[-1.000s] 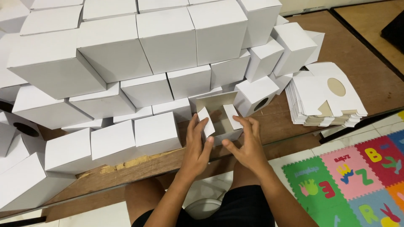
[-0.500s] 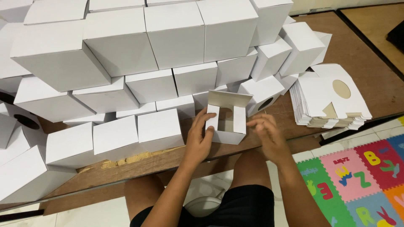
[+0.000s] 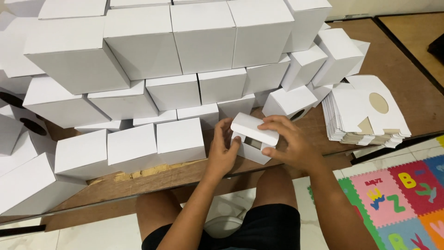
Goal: The person assembles white cardboard boxes by folding the flat pieces into shape and tucking the flaps to secure them. They repeatedly pick up a flat piece, fold it into a cube, and place the finished box onto a growing stack.
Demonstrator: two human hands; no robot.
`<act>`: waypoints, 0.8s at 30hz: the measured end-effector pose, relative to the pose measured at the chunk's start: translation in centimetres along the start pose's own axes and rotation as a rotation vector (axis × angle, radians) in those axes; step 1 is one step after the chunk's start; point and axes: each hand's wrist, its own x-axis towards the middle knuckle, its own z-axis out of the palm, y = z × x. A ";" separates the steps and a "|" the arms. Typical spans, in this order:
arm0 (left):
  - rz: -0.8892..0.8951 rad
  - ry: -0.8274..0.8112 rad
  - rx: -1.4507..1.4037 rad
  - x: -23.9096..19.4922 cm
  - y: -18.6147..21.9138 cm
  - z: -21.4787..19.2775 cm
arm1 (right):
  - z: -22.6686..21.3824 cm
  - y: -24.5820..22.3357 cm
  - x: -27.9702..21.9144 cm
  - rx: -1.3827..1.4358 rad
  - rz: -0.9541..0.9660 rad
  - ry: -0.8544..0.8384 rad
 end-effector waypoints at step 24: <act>-0.148 0.142 0.103 -2.0 2.1 1.8 | 2.8 1.0 -1.0 -0.450 0.050 -0.080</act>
